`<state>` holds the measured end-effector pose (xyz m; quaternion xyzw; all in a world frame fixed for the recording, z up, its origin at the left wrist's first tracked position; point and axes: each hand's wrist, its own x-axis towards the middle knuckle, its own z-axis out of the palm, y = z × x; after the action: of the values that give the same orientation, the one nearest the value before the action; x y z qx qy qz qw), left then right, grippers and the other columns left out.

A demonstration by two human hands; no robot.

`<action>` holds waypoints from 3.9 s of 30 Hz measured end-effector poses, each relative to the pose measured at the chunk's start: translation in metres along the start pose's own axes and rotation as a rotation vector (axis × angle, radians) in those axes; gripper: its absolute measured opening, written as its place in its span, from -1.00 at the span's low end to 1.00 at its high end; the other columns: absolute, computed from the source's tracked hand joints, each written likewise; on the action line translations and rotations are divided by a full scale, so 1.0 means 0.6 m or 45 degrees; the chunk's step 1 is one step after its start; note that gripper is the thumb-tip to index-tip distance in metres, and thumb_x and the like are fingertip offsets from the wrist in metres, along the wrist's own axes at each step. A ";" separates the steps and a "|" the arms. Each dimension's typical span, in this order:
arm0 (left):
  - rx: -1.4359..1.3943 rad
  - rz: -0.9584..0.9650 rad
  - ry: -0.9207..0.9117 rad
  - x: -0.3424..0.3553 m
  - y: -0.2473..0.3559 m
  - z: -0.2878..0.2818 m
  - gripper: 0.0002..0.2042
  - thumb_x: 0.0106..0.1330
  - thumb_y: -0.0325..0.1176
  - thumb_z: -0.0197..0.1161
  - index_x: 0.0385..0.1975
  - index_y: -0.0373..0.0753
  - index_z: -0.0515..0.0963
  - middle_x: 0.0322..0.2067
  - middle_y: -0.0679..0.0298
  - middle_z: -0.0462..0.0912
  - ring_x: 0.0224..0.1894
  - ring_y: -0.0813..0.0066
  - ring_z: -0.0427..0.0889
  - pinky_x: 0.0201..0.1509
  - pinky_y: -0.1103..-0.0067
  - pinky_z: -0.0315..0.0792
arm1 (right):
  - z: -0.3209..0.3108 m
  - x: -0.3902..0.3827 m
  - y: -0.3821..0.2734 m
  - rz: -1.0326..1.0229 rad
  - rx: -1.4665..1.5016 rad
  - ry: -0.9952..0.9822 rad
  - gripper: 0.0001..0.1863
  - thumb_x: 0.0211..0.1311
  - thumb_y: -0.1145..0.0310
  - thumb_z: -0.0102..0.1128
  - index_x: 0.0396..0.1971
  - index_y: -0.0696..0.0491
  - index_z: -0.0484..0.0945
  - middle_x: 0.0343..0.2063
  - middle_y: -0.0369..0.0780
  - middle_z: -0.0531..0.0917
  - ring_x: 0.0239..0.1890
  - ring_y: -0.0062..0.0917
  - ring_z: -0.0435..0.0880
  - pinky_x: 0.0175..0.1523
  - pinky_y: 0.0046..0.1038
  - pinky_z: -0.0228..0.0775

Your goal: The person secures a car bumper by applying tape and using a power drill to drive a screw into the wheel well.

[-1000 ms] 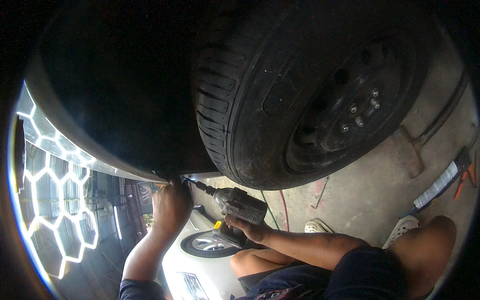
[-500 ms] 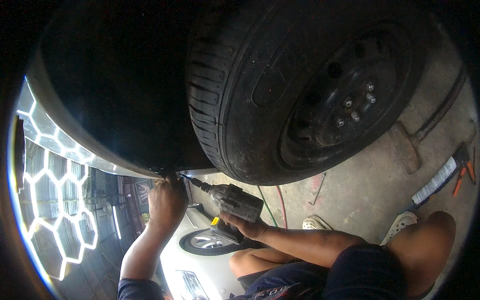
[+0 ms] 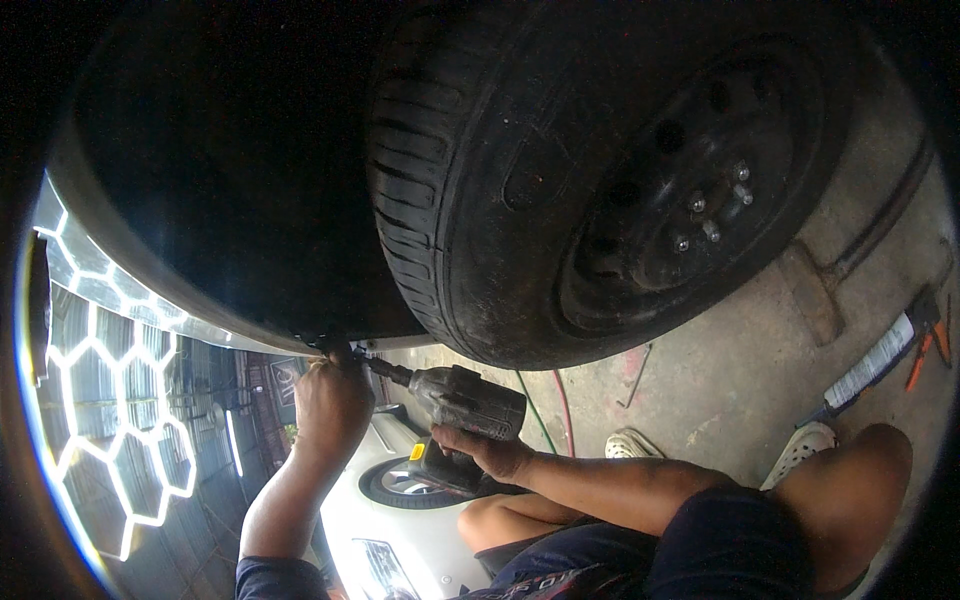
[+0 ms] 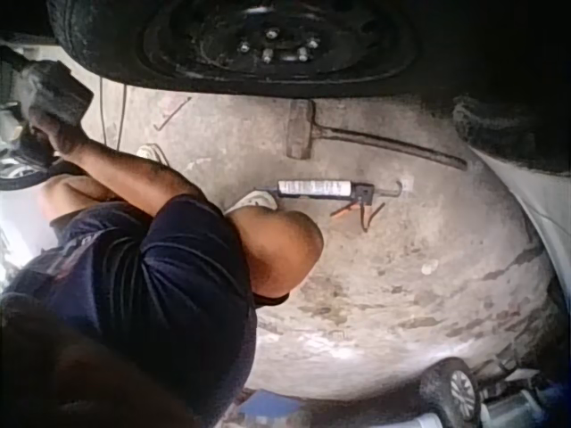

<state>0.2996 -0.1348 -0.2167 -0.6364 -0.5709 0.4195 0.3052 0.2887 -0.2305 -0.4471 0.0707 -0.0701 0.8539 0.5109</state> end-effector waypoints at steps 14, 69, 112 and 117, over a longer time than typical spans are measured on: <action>-0.083 0.216 0.374 -0.026 -0.034 0.045 -0.73 0.25 -0.48 0.18 -0.06 -0.27 0.60 -0.41 0.13 0.69 -0.44 0.10 0.70 -0.38 0.27 0.59 | 0.005 -0.015 0.027 0.242 0.441 0.064 -0.77 0.22 0.35 0.34 -0.17 0.08 0.60 -0.36 -0.28 0.65 -0.32 -0.56 0.65 -0.14 -0.46 0.50; -0.499 -0.091 0.330 -0.038 -0.002 0.043 -0.68 0.31 -0.43 0.27 0.06 -0.26 0.55 -0.29 -0.01 0.71 -0.23 -0.07 0.72 -0.15 0.14 0.59 | 0.005 0.010 -0.003 0.294 0.657 -0.006 -0.75 0.14 0.46 0.32 -0.17 0.01 0.54 -0.37 -0.30 0.64 -0.39 -0.54 0.64 -0.13 -0.42 0.53; -0.552 0.023 0.495 -0.029 -0.011 0.062 -0.72 0.37 -0.44 0.27 0.06 -0.23 0.61 -0.33 0.03 0.72 -0.26 -0.02 0.73 -0.21 0.21 0.59 | 0.005 0.007 -0.010 0.337 0.733 -0.060 -0.78 0.15 0.45 0.32 -0.22 -0.03 0.52 -0.37 -0.30 0.61 -0.38 -0.51 0.63 -0.15 -0.33 0.50; -0.540 -0.008 0.438 -0.027 -0.015 0.065 -0.71 0.37 -0.43 0.27 0.07 -0.23 0.60 -0.32 0.03 0.72 -0.25 -0.02 0.73 -0.20 0.21 0.59 | 0.005 0.006 -0.007 0.348 0.736 -0.045 -0.77 0.15 0.46 0.32 -0.21 -0.03 0.51 -0.36 -0.30 0.61 -0.37 -0.51 0.63 -0.14 -0.34 0.50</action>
<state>0.2609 -0.1527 -0.2239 -0.7462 -0.5877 0.1753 0.2590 0.2909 -0.2259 -0.4431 0.2177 0.1577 0.8977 0.3490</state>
